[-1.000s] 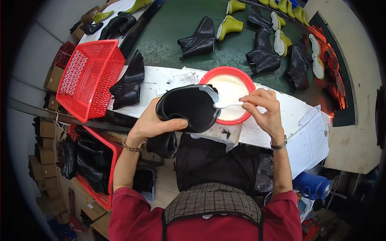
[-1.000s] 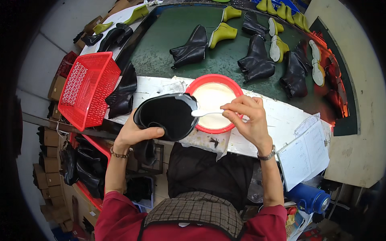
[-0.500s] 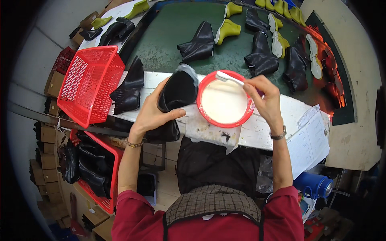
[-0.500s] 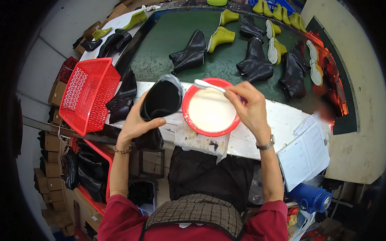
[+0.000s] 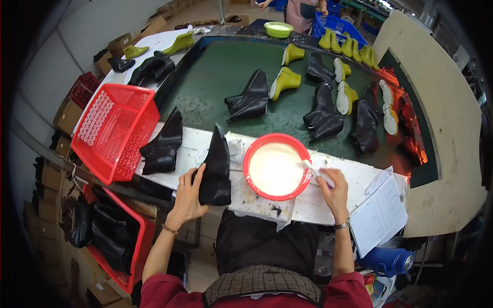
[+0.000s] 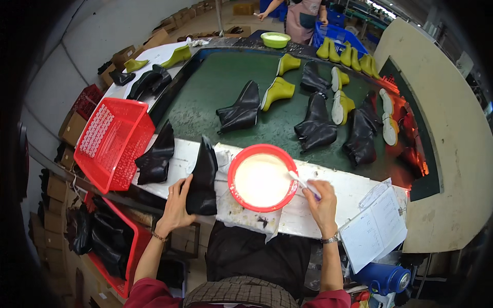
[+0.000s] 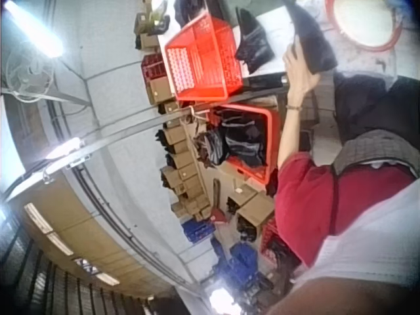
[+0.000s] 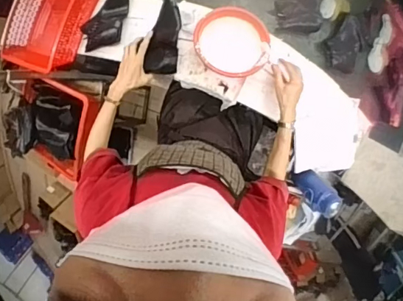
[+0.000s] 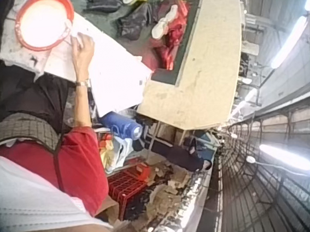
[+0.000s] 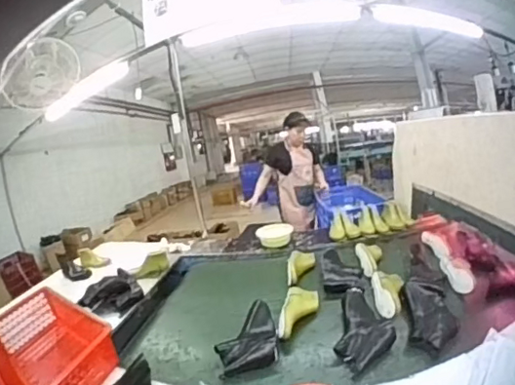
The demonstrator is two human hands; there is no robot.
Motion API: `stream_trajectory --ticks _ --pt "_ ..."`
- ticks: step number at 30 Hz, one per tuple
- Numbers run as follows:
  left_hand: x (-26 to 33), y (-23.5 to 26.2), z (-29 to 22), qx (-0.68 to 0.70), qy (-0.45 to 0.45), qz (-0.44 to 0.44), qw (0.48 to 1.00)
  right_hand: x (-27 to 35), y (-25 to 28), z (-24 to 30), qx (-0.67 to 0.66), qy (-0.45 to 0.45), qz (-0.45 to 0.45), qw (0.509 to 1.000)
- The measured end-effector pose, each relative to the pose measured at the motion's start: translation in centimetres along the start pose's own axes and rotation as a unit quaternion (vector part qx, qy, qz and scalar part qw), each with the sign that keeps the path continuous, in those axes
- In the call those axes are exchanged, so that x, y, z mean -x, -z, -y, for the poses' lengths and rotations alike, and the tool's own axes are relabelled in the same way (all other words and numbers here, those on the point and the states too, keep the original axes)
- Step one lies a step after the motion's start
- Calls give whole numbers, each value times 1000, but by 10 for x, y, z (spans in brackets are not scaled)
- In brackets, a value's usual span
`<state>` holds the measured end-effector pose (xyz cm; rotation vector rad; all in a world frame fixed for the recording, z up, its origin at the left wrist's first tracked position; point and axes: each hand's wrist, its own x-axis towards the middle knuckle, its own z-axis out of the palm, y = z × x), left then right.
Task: The person applies a white adhesive substance to the inner rim of black boot uppers using a small plastic spoon. They pick up boots from a red basket, apply the glue, and place the treated boots onto a green workbench. The person also handles a yellow boot form and a black boot upper, inspecting them briefly.
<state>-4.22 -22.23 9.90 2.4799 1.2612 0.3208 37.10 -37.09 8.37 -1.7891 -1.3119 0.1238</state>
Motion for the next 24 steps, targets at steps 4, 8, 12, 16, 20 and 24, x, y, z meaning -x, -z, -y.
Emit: stream_trajectory --ticks 4,8,12,16,20,24 --pt "2 7 -2 94 -29 -77 992 -16 -7 71 1 107 -24 994" --pt "3 1 -10 164 -51 -93 981 -23 -68 129 -85 263 106 955" --pt "9 -1 -11 229 -29 -116 966 -12 -113 160 -68 255 139 955" --pt "14 7 -14 293 -15 -122 948 -11 -125 179 -300 210 144 919" --pt "16 -5 -13 257 -11 -127 958 5 -136 206 -633 -4 189 751" --pt "16 0 -22 301 -25 -183 935 -4 -128 190 -390 138 270 869"
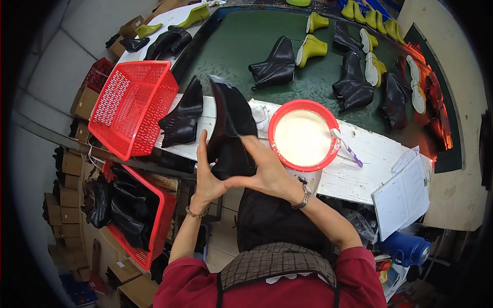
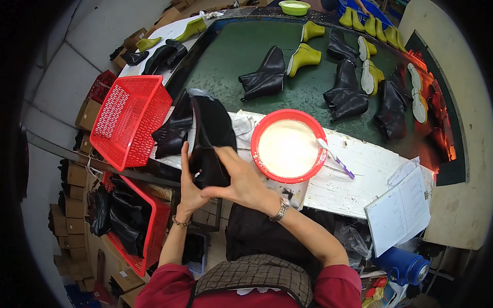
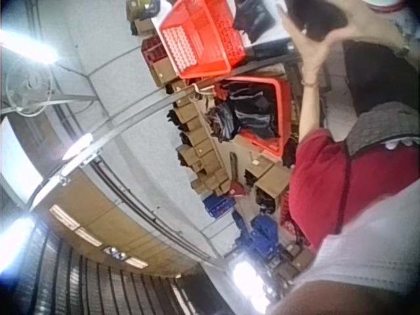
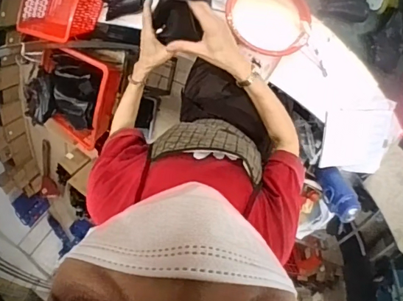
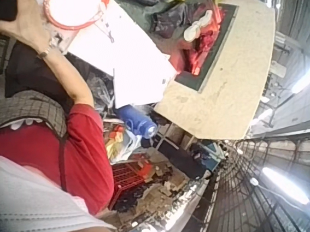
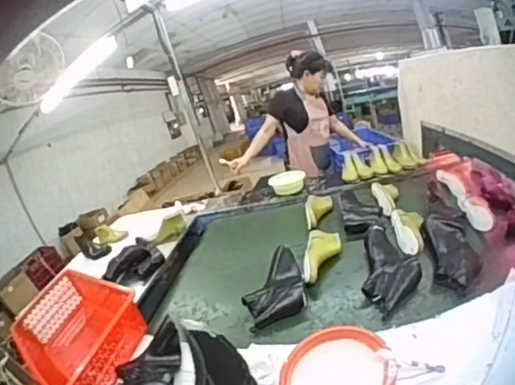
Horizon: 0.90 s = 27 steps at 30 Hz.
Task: The person applies a white adhesive substance to the inner rim of black boot uppers using a small plastic spoon. They pick up boots from a red basket, apply the glue, and place the treated boots onto a green workbench. The person also handles a yellow boot form and a black boot upper, inspecting them briefly.
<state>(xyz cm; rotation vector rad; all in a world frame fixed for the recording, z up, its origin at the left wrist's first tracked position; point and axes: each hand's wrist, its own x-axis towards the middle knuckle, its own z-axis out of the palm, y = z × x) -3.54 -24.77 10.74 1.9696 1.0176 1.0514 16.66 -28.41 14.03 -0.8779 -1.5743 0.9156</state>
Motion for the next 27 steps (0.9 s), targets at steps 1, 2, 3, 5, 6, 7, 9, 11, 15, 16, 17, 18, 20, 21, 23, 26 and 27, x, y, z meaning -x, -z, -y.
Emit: stream_trajectory --ticks 1,2,3,5,6,7,9,11,15,16,17,18,20,21,23,26,27 --pt "0 2 -3 -18 -12 10 1000 4 2 -2 69 11 31 997" --pt "-1 2 -6 -55 -17 11 998 7 3 -6 137 22 62 988" --pt "-2 -1 -8 -91 -22 13 996 10 3 -10 205 34 92 974" --pt "-8 -1 -12 -154 -42 16 987 13 -2 -16 229 61 119 964" --pt "-9 1 -12 -180 -52 20 982 14 -1 -9 234 46 142 961" --pt "-10 2 -12 -204 -63 25 977 15 0 -5 240 30 164 956" --pt "-10 -2 -7 -143 -71 2 987 14 2 -7 209 29 160 964" --pt "-7 -9 7 -93 -92 -23 991 16 7 -4 204 63 137 967" --pt "-7 -15 10 -49 -40 -107 992 34 53 31 197 177 11 964" --pt "-10 -13 9 -85 -63 -129 986 55 77 23 236 133 -71 960" --pt "-2 -11 17 26 11 -130 991 78 102 14 272 90 -155 945" --pt "-7 -9 10 18 2 -119 993 92 122 9 377 30 -224 898" --pt "-10 -4 9 10 -1 -100 995 125 157 -8 451 -100 -258 848" --pt "-11 -8 5 24 -1 -91 996 146 172 -24 430 -167 -227 858" --pt "-17 -19 -8 47 -6 -77 996 155 181 -28 420 -208 -206 859" --pt "-15 -25 -5 10 -25 -70 997 125 163 0 464 -171 -230 838" --pt "-17 -27 -5 -3 -37 -68 997 114 163 4 527 -131 -203 815"
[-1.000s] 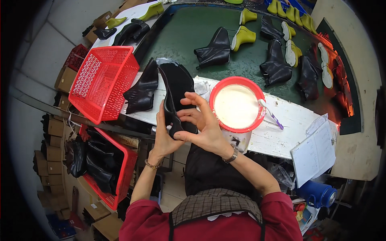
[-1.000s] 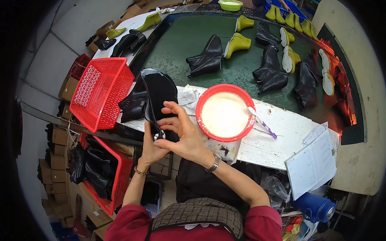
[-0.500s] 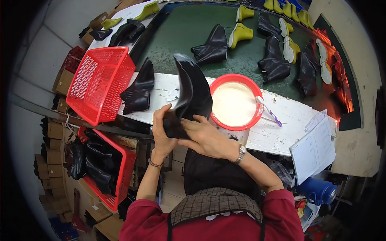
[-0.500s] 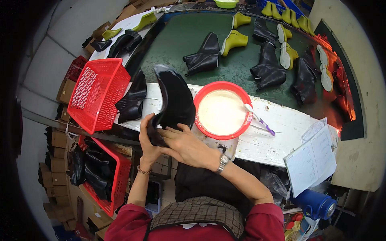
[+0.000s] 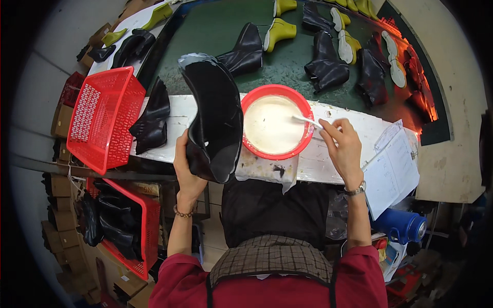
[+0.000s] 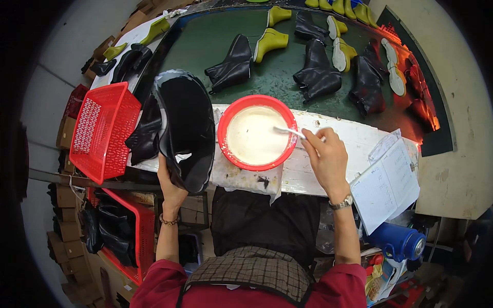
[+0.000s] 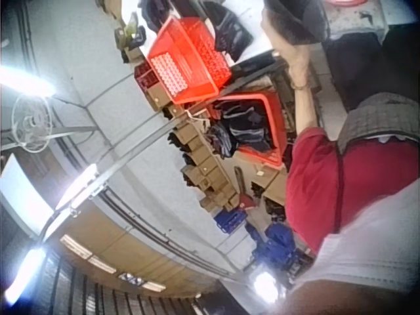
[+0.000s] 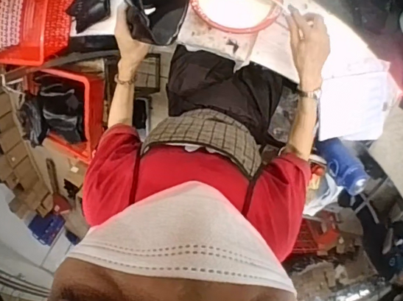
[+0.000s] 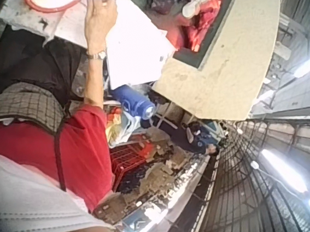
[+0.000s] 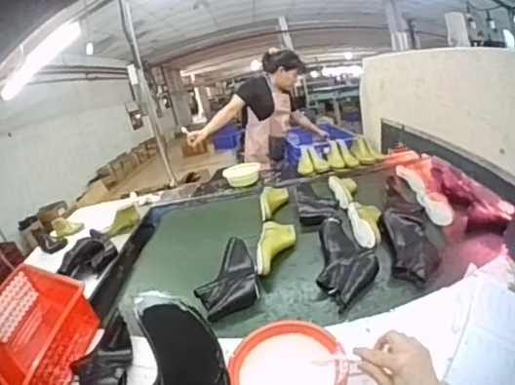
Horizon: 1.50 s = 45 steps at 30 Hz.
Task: The person applies a white adhesive substance to the inner rim of black boot uppers using a small plastic spoon. They pick up boots from a red basket, apply the glue, and place the treated boots onto a green workbench. The person also handles a yellow boot form and a black boot upper, inspecting them briefly.
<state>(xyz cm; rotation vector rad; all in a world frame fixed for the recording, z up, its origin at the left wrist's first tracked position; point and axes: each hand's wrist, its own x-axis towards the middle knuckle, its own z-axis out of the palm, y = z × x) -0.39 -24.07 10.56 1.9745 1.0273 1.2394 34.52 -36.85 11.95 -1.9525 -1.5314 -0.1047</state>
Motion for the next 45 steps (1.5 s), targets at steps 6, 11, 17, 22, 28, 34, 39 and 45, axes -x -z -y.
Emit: stream_trajectory --ticks 6,11,17,22,28,34,39,45 --pt "-18 0 -31 -30 -64 62 996 -18 3 10 131 111 48 984" --pt "-22 5 -48 -69 -83 108 988 -28 21 25 -232 -23 -9 972" --pt "-23 10 -60 -55 -106 188 975 -44 13 30 -217 8 -48 975" --pt "-21 16 -63 -41 -105 196 974 -73 3 28 -203 92 -135 965" --pt "-23 2 -64 -31 -76 66 994 -30 -2 38 -233 89 -92 964" --pt "-26 -6 -59 -73 -99 63 990 -18 -1 45 -266 10 -19 964" --pt "-28 -13 -58 -79 -108 40 990 -38 -12 38 -255 57 -118 958" --pt "-35 -23 -60 -59 -90 -15 994 -7 -11 47 -307 65 -27 949"
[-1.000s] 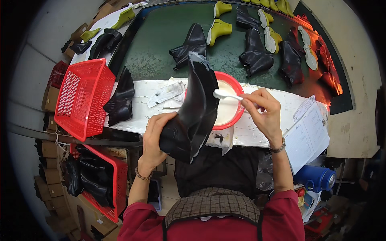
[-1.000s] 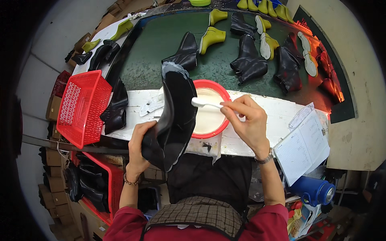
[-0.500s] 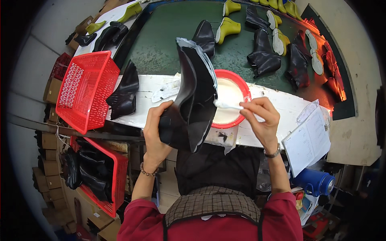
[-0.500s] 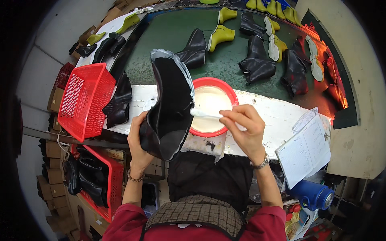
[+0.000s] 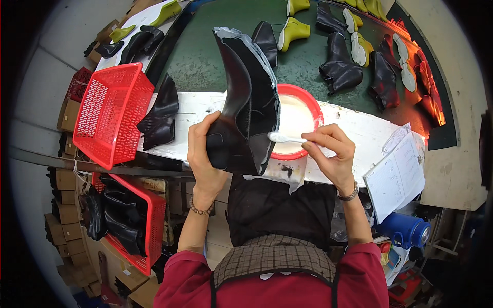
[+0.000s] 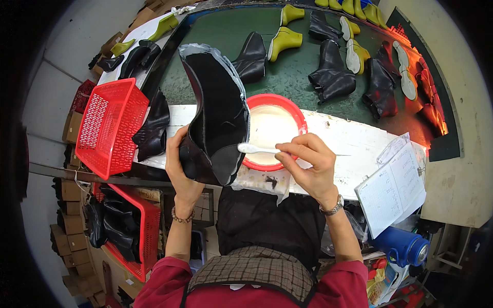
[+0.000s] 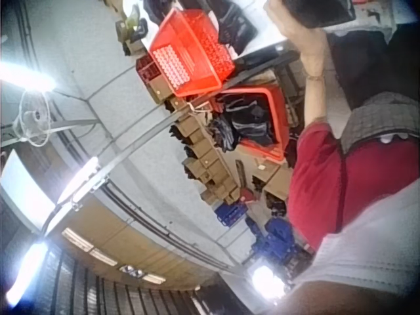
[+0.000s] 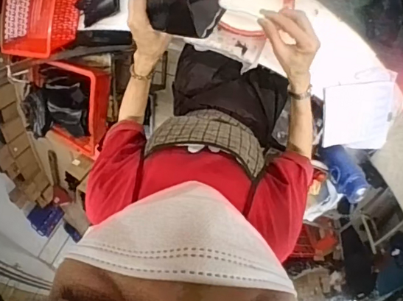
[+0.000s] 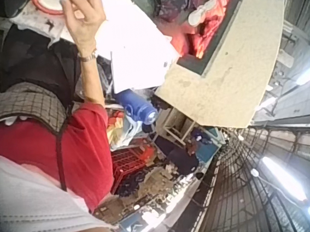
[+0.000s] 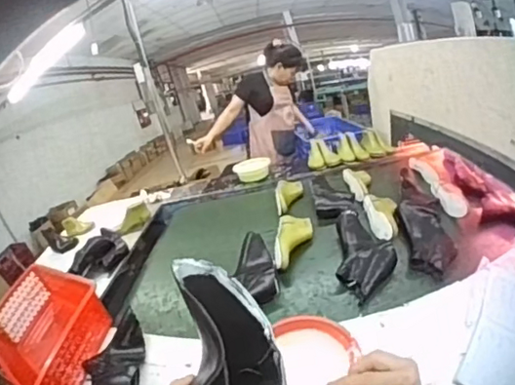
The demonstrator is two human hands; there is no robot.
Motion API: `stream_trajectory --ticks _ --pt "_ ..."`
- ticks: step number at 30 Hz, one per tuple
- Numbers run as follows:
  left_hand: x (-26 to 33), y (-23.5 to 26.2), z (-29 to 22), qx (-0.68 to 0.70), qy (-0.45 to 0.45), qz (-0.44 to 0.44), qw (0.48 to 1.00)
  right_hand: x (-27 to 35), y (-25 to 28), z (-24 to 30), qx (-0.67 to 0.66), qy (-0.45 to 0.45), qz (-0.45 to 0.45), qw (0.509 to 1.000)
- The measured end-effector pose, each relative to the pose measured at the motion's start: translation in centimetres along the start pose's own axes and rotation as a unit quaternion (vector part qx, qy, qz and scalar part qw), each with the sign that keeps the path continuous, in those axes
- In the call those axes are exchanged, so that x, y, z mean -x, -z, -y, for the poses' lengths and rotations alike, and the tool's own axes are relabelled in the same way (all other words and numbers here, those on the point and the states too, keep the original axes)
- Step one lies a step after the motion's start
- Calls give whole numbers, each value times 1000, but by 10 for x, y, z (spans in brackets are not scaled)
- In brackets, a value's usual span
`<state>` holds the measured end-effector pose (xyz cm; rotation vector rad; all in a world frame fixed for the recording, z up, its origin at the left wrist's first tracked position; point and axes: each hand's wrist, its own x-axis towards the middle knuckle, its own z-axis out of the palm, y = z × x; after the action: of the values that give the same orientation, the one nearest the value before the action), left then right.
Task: The person applies a white adhesive substance to the inner rim of black boot uppers using a small plastic spoon. They pick up boots from a red basket, apply the glue, and place the treated boots onto a green workbench. The person also handles a yellow boot form and a black boot upper, inspecting them briefly.
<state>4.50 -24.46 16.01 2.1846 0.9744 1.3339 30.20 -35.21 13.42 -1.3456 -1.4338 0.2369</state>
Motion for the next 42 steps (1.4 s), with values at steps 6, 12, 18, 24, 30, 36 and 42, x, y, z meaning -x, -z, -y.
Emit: stream_trajectory --ticks 6,12,18,24,30,36,42 --pt "4 1 15 15 -43 59 997 -35 12 -8 76 -20 -67 995" --pt "-1 -7 11 28 -62 -37 997 -37 8 -2 67 63 -78 993" --pt "-7 -25 37 39 -86 -148 984 -1 -8 16 40 41 -15 998" --pt "-17 -41 46 56 -119 -212 968 9 -12 34 7 31 19 999" --pt "-24 -15 50 -73 -134 -115 982 4 -8 36 -63 -108 60 990" --pt "23 62 103 258 211 0 943 -19 16 -25 338 -13 91 937" --pt "34 90 101 442 445 88 774 -24 25 -29 295 -37 109 949"
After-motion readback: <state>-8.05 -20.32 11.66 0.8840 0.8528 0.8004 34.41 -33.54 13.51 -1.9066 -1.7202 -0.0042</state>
